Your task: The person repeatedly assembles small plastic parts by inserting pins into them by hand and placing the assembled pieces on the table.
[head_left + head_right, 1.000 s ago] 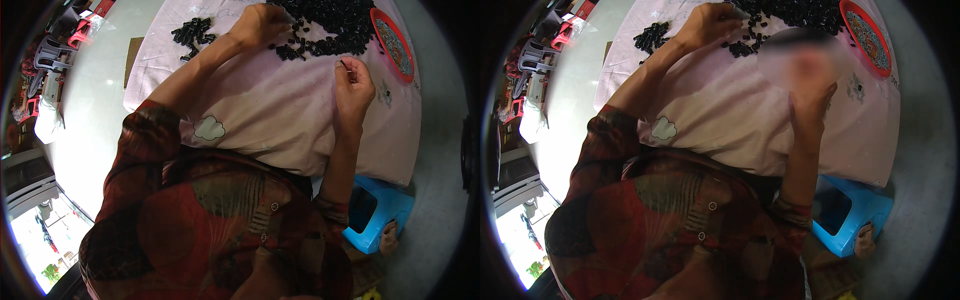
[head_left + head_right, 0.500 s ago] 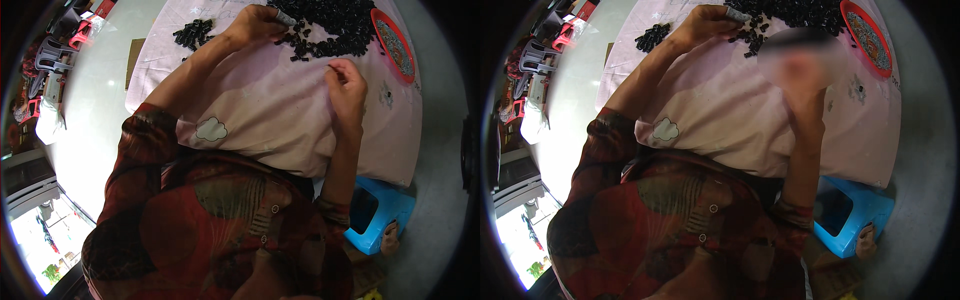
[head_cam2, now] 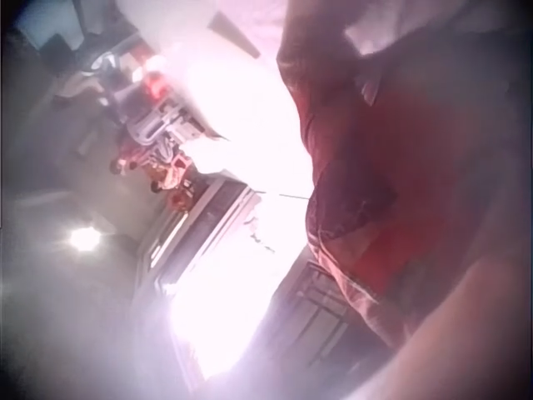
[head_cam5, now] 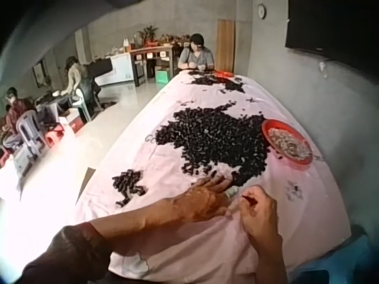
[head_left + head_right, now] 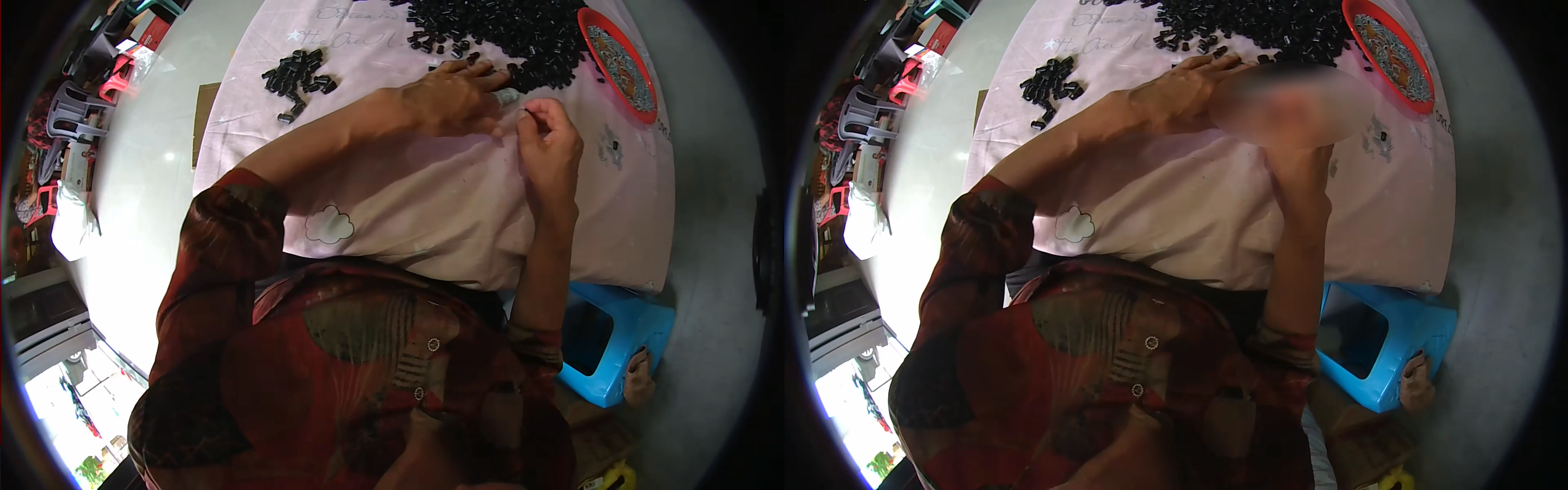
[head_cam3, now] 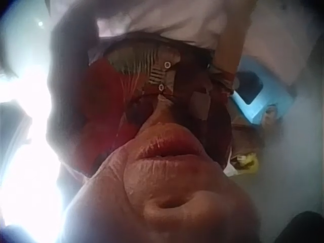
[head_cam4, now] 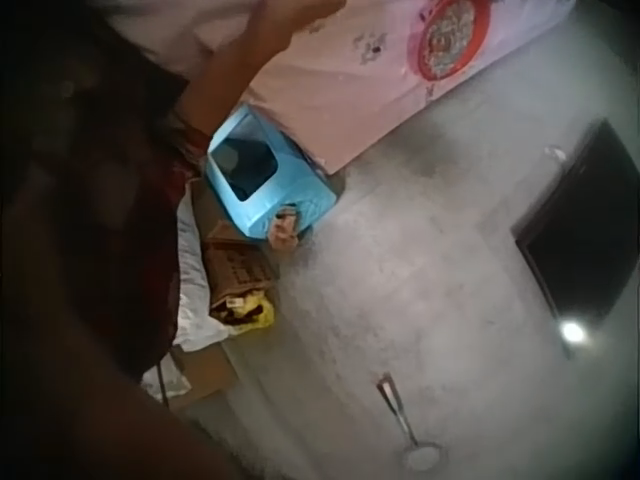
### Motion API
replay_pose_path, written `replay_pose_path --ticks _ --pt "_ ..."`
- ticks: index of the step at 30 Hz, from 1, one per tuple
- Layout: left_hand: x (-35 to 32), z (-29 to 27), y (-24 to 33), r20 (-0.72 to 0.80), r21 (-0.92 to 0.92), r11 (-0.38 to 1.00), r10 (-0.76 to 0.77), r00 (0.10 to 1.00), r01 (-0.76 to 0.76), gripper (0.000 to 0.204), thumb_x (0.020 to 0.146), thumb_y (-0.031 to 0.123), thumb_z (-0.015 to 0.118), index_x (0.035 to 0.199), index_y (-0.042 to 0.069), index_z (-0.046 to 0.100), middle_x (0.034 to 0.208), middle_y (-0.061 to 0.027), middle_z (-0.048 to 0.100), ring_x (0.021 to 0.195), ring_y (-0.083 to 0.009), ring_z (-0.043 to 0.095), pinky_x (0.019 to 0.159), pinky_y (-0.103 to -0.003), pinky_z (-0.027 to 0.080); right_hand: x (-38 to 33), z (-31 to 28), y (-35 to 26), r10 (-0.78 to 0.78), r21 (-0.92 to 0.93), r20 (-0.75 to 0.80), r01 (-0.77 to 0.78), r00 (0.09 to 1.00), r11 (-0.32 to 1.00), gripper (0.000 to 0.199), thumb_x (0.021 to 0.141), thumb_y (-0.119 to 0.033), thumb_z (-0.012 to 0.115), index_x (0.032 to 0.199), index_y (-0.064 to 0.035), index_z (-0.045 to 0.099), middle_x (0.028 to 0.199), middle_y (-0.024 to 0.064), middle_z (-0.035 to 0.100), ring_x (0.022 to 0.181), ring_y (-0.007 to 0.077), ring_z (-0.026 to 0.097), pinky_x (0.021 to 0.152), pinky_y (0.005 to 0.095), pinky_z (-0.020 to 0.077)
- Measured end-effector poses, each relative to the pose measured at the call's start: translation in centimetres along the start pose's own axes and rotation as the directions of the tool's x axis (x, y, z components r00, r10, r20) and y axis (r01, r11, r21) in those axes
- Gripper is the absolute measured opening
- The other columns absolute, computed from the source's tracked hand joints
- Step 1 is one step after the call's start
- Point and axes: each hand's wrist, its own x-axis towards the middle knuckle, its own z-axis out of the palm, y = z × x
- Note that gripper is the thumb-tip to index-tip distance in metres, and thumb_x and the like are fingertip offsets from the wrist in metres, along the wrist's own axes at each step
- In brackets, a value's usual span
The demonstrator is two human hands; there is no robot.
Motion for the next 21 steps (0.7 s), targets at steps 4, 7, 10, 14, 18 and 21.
replay_pose_path --ticks 4,7,10,14,18,21 --pt "-0.7 -0.4 -1.3 -0.087 0.078 0.997 0.021 0.996 -0.014 0.044 0.096 0.049 0.056 0.110 0.009 0.069 0.152 -0.0159 0.043 0.142 -0.0405 0.035 0.116 -0.052 0.027 0.0 -0.5 0.9 0.002 -0.098 -0.008 -0.003 1.000 0.995 0.016 0.088 -0.008 0.061 0.100 0.0019 0.064 0.084 0.0087 0.069 0.074 0.0138 0.062 0.071 0.0294 0.0497" --pt "0.4 -0.3 -2.6 -0.225 -0.004 0.997 -0.071 0.972 0.072 0.034 0.095 0.039 0.061 0.091 0.006 0.068 0.143 -0.0159 0.053 0.135 -0.0387 0.044 0.113 -0.048 0.033 0.1 -0.3 0.9 -0.039 -0.097 0.004 0.040 0.999 0.995 0.016 0.088 -0.008 0.061 0.100 0.0013 0.064 0.083 0.0090 0.069 0.072 0.0142 0.062 0.069 0.0301 0.0500" --pt "4.2 -0.8 -2.2 -0.023 -0.298 0.899 -0.342 0.939 0.320 0.027 0.087 0.034 0.067 0.105 0.015 0.072 0.129 -0.0129 0.061 0.119 -0.0371 0.058 0.108 -0.047 0.039 0.1 -0.3 0.5 0.004 -0.075 -0.008 -0.005 1.000 0.997 0.016 0.087 -0.009 0.063 0.100 0.0006 0.064 0.082 0.0088 0.069 0.070 0.0142 0.062 0.067 0.0299 0.0499" --pt "6.3 1.2 -3.1 -0.295 -0.082 0.980 -0.199 0.934 0.183 0.026 0.083 0.029 0.068 0.105 0.017 0.073 0.101 -0.0138 0.070 0.099 -0.0341 0.066 0.095 -0.045 0.049 0.3 0.0 0.9 0.008 -0.092 -0.001 -0.008 1.000 0.996 0.015 0.087 -0.010 0.064 0.099 0.0000 0.065 0.082 0.0085 0.069 0.070 0.0140 0.062 0.066 0.0300 0.0497" --pt "6.5 0.1 -3.0 -0.148 -0.122 0.969 -0.232 0.962 0.215 0.019 0.081 0.023 0.071 0.095 0.010 0.071 0.094 -0.0130 0.068 0.102 -0.0332 0.063 0.088 -0.044 0.050 0.3 -0.2 0.7 -0.024 -0.086 -0.038 0.020 0.999 0.996 0.015 0.087 -0.011 0.064 0.098 -0.0002 0.065 0.080 0.0079 0.068 0.068 0.0137 0.060 0.066 0.0298 0.0491" --pt "5.6 -0.9 -2.7 -0.199 -0.069 0.987 -0.158 0.967 0.148 0.019 0.082 0.022 0.071 0.097 0.011 0.070 0.093 -0.0127 0.068 0.094 -0.0295 0.065 0.083 -0.039 0.052 0.2 -0.5 0.4 -0.014 -0.037 -0.081 0.011 0.997 0.999 0.016 0.086 -0.010 0.064 0.099 -0.0012 0.065 0.083 0.0100 0.069 0.069 0.0182 0.062 0.068 0.0324 0.0508"
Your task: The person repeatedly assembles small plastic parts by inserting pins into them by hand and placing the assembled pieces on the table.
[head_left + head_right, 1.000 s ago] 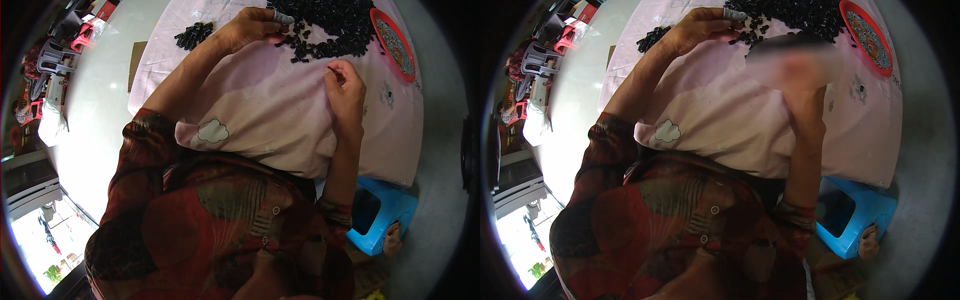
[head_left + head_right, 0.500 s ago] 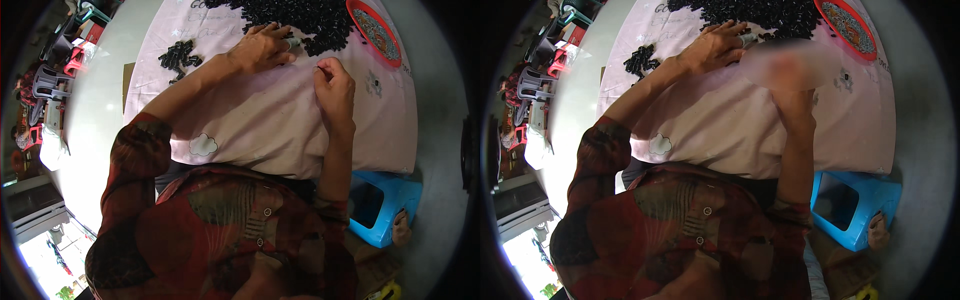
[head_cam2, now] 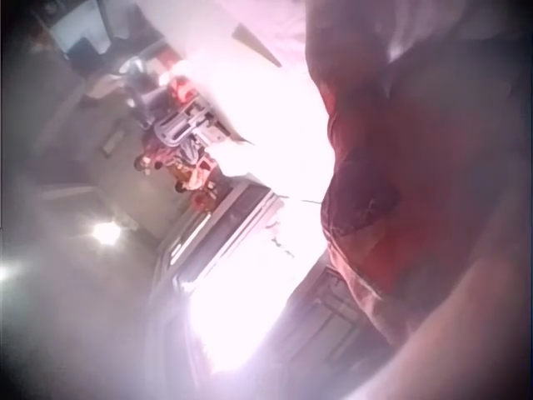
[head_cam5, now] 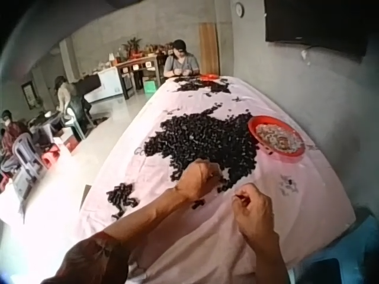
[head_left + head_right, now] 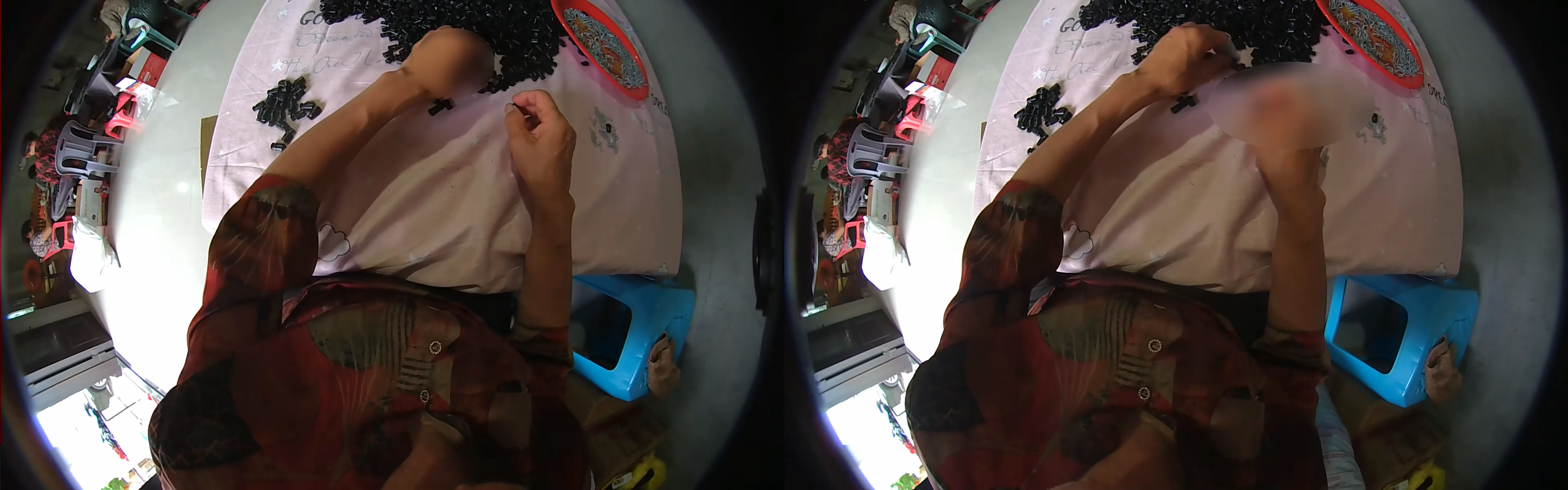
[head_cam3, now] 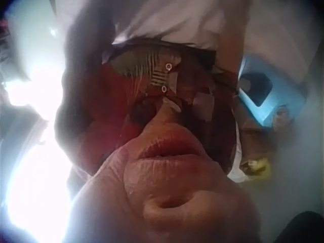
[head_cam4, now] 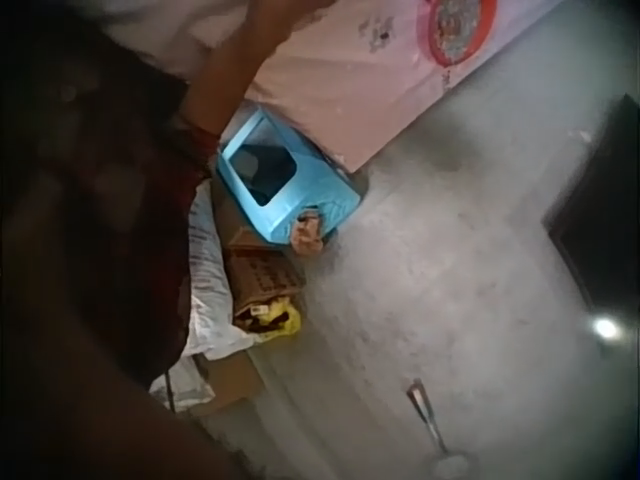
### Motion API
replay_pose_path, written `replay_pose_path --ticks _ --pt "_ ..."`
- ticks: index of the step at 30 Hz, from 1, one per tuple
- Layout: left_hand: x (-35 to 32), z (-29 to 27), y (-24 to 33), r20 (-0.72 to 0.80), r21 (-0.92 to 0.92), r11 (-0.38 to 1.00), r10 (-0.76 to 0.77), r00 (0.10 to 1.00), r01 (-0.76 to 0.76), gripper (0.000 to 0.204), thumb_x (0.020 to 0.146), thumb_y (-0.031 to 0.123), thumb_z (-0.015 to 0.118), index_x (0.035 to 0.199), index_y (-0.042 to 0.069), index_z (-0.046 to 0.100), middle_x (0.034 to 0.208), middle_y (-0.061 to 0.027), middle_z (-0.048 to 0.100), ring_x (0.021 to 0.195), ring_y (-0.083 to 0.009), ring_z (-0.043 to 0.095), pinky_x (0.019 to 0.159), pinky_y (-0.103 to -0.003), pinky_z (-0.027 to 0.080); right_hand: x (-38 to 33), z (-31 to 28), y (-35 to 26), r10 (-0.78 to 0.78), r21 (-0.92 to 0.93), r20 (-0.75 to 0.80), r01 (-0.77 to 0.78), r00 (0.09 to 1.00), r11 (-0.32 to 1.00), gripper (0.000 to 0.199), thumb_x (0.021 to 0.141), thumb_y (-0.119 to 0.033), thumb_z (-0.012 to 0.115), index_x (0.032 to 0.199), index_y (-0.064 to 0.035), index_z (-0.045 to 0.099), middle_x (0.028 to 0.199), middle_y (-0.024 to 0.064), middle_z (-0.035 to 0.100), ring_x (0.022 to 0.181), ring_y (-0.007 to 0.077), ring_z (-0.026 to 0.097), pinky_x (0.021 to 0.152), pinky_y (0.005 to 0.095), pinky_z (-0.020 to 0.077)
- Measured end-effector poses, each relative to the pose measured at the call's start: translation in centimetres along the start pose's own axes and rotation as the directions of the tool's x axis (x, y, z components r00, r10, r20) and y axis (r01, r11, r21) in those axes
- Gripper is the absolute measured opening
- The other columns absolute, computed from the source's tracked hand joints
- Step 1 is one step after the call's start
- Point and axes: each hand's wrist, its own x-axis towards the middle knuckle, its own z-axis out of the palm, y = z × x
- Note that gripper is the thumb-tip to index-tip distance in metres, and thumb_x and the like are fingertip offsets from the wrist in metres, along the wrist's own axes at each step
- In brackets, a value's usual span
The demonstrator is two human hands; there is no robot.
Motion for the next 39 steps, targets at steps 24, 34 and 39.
replay_pose_path --ticks 24,34,39 --pt "-6.2 -2.7 3.5 0.522 -0.826 -0.366 -0.207 0.827 0.429 0.007 0.095 0.006 0.062 0.098 0.000 0.066 0.091 -0.0080 0.071 0.081 -0.0111 0.067 0.069 -0.023 0.055 -0.1 1.0 -1.6 0.070 0.577 -0.153 0.032 0.986 0.816 0.012 0.090 -0.004 0.070 0.100 -0.0002 0.069 0.085 -0.0016 0.064 0.070 0.0024 0.053 0.061 0.0180 0.0418" --pt "-6.4 -2.9 3.1 0.570 -0.727 -0.584 -0.223 0.791 0.360 0.015 0.096 0.006 0.061 0.107 -0.003 0.066 0.102 -0.0131 0.071 0.091 -0.0188 0.070 0.076 -0.027 0.058 -0.8 1.3 -2.0 0.019 0.565 -0.033 0.003 0.999 0.825 0.015 0.089 -0.003 0.073 0.102 0.0013 0.069 0.085 0.0007 0.067 0.073 0.0041 0.058 0.065 0.0181 0.0458" --pt "-6.7 -2.3 4.0 0.556 -0.704 -0.664 -0.295 0.777 0.252 0.015 0.095 0.005 0.063 0.107 -0.002 0.066 0.105 -0.0134 0.071 0.091 -0.0196 0.070 0.078 -0.028 0.059 -1.0 1.4 -2.4 0.013 0.529 0.034 -0.029 0.999 0.848 0.014 0.089 -0.002 0.073 0.102 0.0022 0.070 0.087 0.0012 0.068 0.075 0.0051 0.060 0.070 0.0186 0.0478"
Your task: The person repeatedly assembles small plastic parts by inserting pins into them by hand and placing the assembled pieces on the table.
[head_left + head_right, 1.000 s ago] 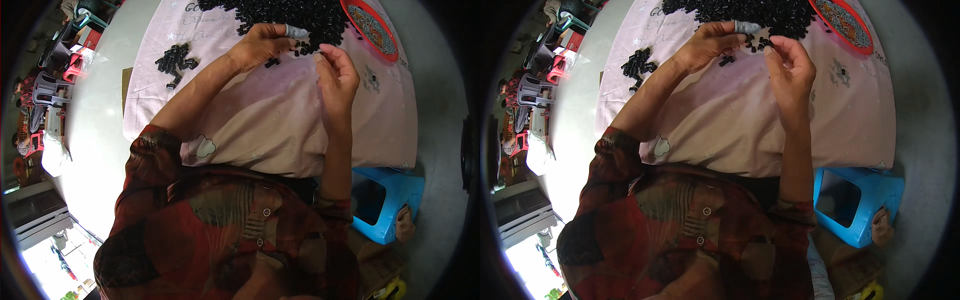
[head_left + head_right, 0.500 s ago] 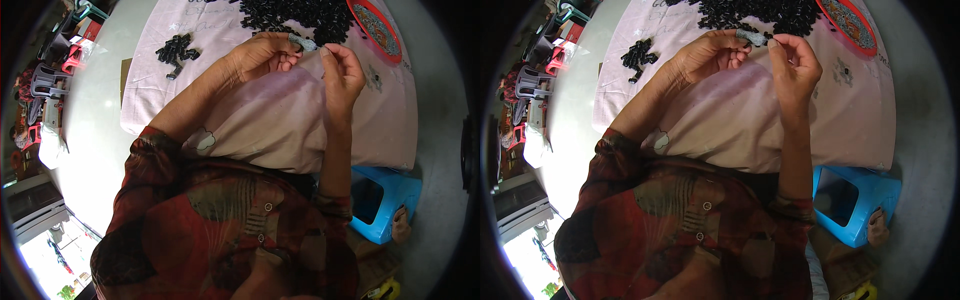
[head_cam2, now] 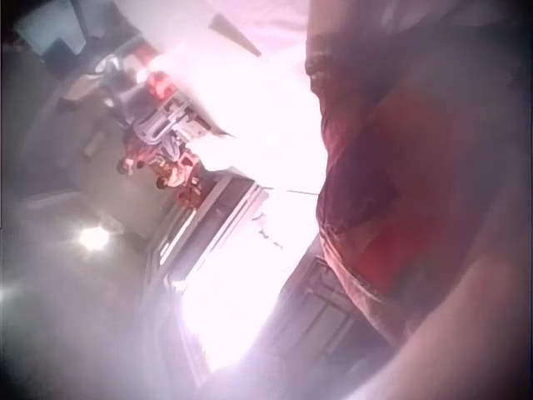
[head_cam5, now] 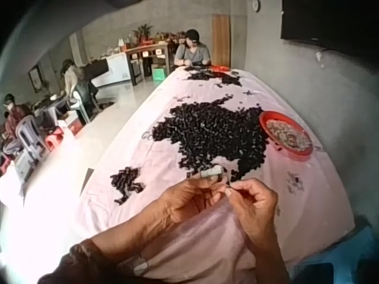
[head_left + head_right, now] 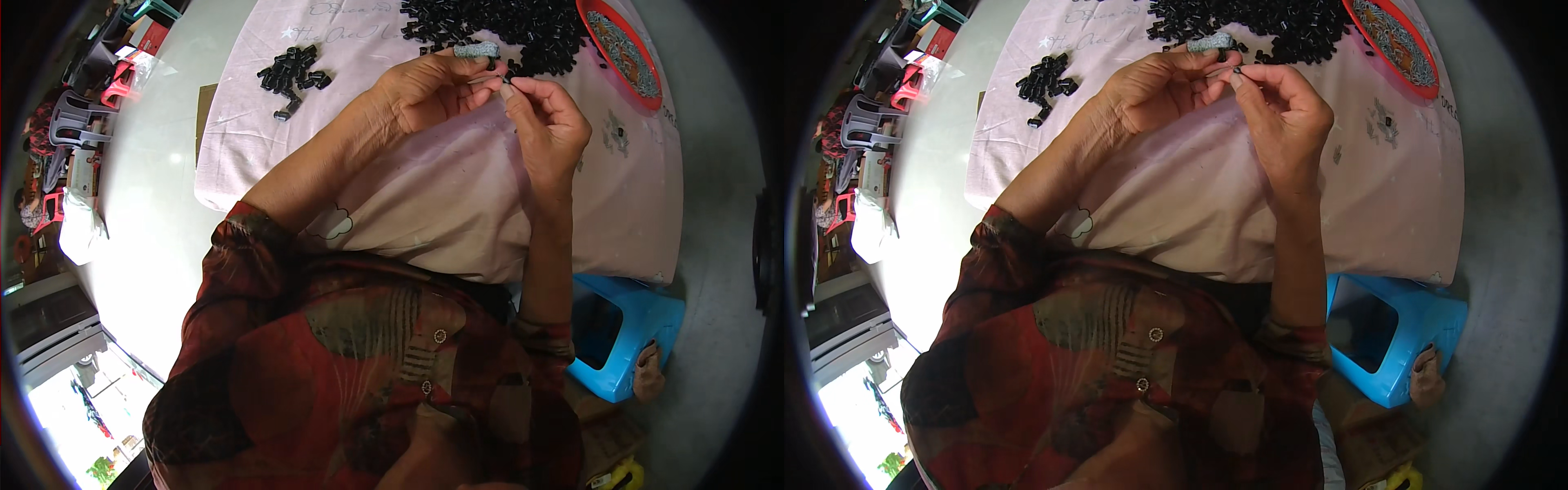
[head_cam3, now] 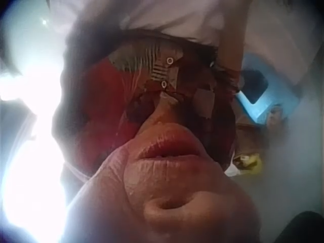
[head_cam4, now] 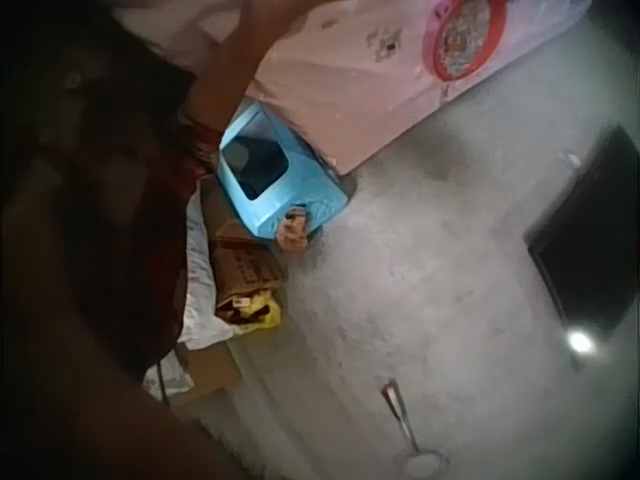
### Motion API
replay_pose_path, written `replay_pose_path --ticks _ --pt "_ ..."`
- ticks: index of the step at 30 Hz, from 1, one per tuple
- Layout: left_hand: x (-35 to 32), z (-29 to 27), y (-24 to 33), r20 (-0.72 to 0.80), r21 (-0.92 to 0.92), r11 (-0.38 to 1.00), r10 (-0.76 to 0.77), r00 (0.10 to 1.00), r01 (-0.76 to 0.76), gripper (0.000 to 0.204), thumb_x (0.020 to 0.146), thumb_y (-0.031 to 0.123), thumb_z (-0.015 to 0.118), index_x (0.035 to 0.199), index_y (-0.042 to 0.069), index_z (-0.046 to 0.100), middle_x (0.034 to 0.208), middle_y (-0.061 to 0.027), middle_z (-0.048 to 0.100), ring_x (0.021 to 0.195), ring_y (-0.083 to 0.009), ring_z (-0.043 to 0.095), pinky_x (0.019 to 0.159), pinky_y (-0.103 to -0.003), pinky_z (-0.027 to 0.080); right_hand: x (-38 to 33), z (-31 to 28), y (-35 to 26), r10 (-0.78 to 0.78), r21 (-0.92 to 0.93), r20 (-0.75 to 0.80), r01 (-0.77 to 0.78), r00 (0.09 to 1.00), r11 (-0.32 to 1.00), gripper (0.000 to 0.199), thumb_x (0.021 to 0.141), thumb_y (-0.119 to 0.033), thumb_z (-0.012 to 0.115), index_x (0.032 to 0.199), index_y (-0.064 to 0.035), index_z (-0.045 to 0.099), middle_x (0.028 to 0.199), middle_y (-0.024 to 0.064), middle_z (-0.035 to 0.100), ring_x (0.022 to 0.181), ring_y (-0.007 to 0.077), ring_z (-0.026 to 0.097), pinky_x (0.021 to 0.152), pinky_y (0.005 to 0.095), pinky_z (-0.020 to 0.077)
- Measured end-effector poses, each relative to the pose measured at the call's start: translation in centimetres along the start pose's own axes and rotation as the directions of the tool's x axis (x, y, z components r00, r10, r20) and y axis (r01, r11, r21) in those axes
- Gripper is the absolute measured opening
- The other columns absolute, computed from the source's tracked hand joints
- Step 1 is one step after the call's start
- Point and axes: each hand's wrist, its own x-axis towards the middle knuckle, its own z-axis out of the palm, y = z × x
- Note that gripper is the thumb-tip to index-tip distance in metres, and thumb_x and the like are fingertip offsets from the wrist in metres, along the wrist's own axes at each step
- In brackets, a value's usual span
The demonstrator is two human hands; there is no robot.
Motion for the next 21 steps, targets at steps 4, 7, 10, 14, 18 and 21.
replay_pose_path --ticks 4,7,10,14,18,21 --pt "-0.2 0.3 -0.7 -0.034 -0.038 0.999 -0.004 0.999 0.003 0.013 0.094 0.006 0.066 0.106 0.001 0.065 0.108 -0.0125 0.071 0.091 -0.0191 0.069 0.078 -0.028 0.059 -0.1 0.1 0.3 -0.029 -0.017 0.011 0.029 1.000 0.999 0.015 0.089 0.000 0.072 0.103 0.0030 0.070 0.091 0.0033 0.070 0.081 0.0058 0.062 0.075 0.0197 0.0498" --pt "-0.7 0.7 -1.0 -0.048 0.002 1.000 0.027 0.998 -0.027 0.014 0.092 0.007 0.069 0.105 0.003 0.064 0.105 -0.0094 0.071 0.091 -0.0174 0.069 0.079 -0.028 0.059 -0.1 0.1 0.6 -0.077 -0.035 0.023 0.078 0.997 0.996 0.015 0.089 0.000 0.072 0.103 0.0033 0.070 0.093 0.0047 0.071 0.083 0.0062 0.063 0.077 0.0203 0.0504" --pt "-0.8 0.8 -1.4 -0.072 0.047 0.997 0.065 0.995 -0.061 0.018 0.090 0.008 0.073 0.104 0.005 0.063 0.098 -0.0057 0.071 0.088 -0.0159 0.068 0.079 -0.029 0.058 -0.1 0.2 0.3 -0.079 -0.024 0.011 0.079 0.997 0.997 0.014 0.089 -0.001 0.072 0.103 0.0033 0.070 0.092 0.0042 0.071 0.081 0.0059 0.062 0.075 0.0196 0.0496" --pt "-1.1 1.0 -0.7 -0.086 0.176 0.981 0.095 0.992 -0.079 0.015 0.089 0.010 0.074 0.101 0.006 0.064 0.092 -0.0031 0.070 0.085 -0.0128 0.067 0.074 -0.026 0.056 -0.2 0.2 0.0 -0.049 -0.023 0.027 0.050 0.998 0.999 0.015 0.089 -0.002 0.073 0.103 0.0032 0.070 0.090 0.0029 0.070 0.079 0.0056 0.061 0.073 0.0188 0.0481" --pt "-1.6 1.0 -0.5 -0.086 0.250 0.965 0.103 0.991 -0.079 0.010 0.089 0.011 0.074 0.095 0.007 0.066 0.089 -0.0023 0.070 0.080 -0.0096 0.065 0.065 -0.023 0.050 -0.2 0.5 -0.6 -0.002 0.059 0.019 0.001 1.000 0.998 0.015 0.088 -0.002 0.074 0.103 0.0021 0.071 0.088 0.0004 0.068 0.077 0.0039 0.058 0.069 0.0177 0.0451" --pt "-1.8 1.0 -0.8 -0.072 0.207 0.975 0.099 0.993 -0.082 0.010 0.089 0.011 0.074 0.093 0.008 0.066 0.086 -0.0019 0.069 0.077 -0.0089 0.065 0.063 -0.022 0.049 -0.1 0.6 -0.7 0.010 0.102 0.014 -0.011 1.000 0.995 0.016 0.087 -0.003 0.075 0.102 0.0009 0.071 0.087 -0.0004 0.068 0.075 0.0027 0.055 0.067 0.0174 0.0432"
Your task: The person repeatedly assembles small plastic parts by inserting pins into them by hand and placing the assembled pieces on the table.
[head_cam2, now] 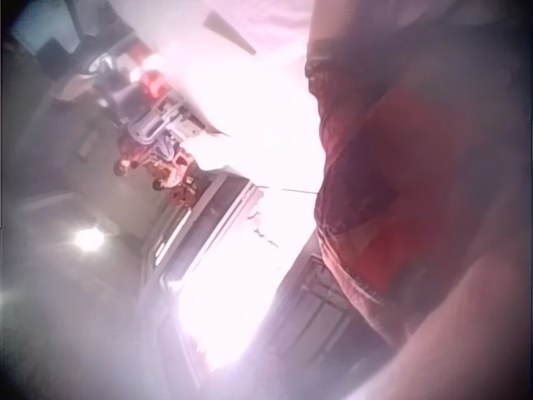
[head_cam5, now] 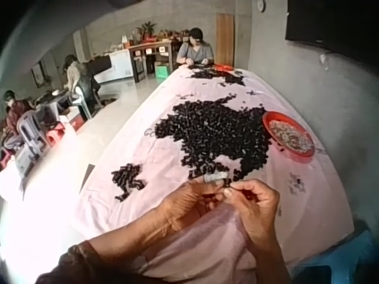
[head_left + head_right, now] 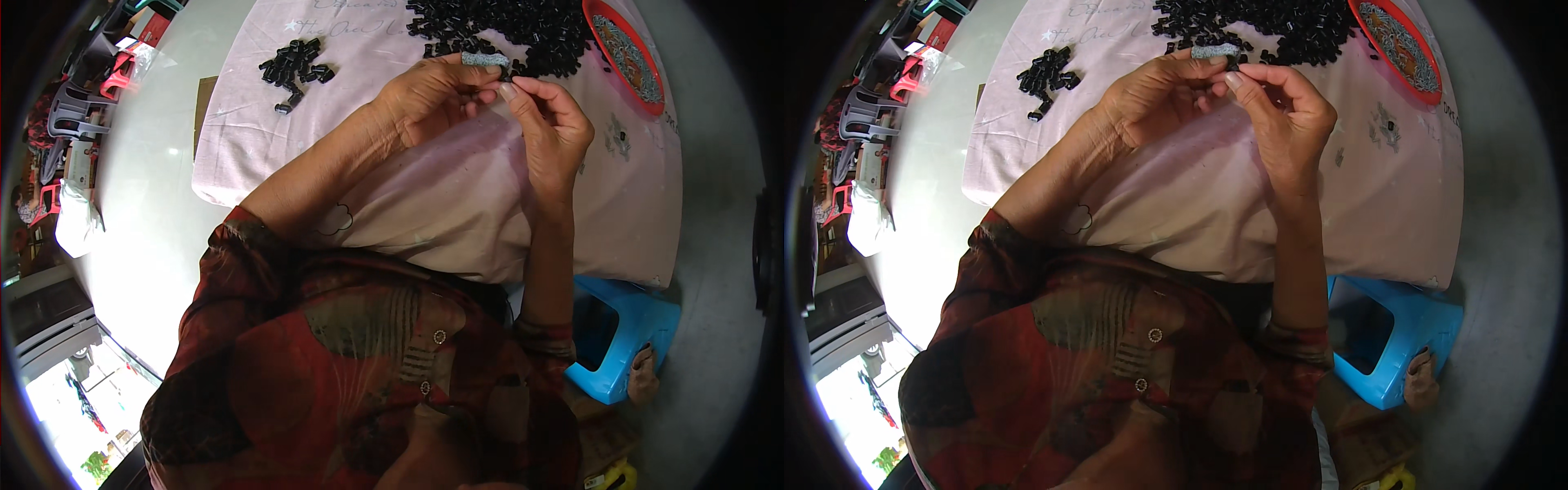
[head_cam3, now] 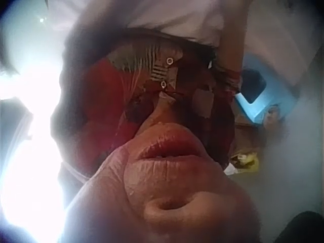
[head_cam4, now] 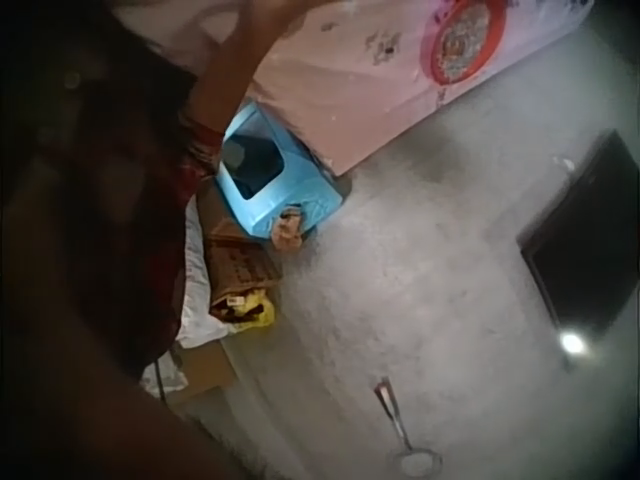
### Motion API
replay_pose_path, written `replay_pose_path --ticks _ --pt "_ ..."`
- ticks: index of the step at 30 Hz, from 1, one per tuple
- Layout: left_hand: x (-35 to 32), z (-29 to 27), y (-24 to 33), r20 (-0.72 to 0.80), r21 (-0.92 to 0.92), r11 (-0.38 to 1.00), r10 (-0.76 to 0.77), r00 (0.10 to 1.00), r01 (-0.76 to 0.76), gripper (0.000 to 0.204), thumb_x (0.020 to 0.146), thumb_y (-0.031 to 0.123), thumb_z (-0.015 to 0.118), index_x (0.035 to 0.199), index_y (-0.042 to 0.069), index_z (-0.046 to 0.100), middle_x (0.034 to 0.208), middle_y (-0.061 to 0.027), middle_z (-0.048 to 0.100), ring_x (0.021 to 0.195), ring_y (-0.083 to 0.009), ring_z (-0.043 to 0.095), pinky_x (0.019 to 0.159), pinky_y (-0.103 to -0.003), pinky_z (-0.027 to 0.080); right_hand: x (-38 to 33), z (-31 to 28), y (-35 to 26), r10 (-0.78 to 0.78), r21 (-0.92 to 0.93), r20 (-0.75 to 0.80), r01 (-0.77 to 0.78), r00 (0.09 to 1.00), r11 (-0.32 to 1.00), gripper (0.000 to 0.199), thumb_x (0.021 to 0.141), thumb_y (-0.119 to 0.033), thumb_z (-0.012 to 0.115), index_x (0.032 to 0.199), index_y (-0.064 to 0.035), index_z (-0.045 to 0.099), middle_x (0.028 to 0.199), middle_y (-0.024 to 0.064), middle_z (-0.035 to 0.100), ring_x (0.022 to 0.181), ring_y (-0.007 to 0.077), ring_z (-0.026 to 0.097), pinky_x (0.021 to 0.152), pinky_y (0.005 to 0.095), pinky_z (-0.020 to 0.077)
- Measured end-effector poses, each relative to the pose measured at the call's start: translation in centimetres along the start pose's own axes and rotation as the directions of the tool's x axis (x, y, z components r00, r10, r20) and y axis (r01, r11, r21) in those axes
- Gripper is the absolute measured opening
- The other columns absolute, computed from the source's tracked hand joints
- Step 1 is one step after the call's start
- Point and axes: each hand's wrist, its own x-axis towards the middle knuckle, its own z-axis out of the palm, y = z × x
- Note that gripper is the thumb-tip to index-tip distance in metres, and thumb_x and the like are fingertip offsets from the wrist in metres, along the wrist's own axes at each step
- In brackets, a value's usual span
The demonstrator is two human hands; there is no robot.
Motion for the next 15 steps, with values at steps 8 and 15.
replay_pose_path --ticks 8,15 --pt "-1.2 -0.8 1.2 -0.032 0.082 0.993 0.087 0.996 -0.084 0.010 0.092 0.011 0.070 0.099 0.004 0.067 0.087 -0.0021 0.069 0.080 -0.0092 0.063 0.069 -0.022 0.049 1.1 0.9 -0.6 0.164 0.058 0.127 -0.173 0.978 0.983 0.025 0.088 -0.010 0.075 0.110 0.0000 0.068 0.087 -0.0027 0.065 0.070 0.0024 0.049 0.064 0.0190 0.0412" --pt "-3.0 -2.4 3.2 -0.103 0.422 0.904 0.125 0.987 -0.071 0.028 0.083 0.014 0.077 0.104 -0.001 0.065 0.088 -0.0046 0.068 0.078 -0.0114 0.062 0.067 -0.023 0.048 3.6 1.8 -1.7 -0.301 -0.499 0.586 0.628 0.752 0.597 0.043 0.085 -0.024 0.076 0.121 -0.0061 0.062 0.090 0.0111 0.063 0.075 0.0263 0.062 0.067 0.0351 0.0507"
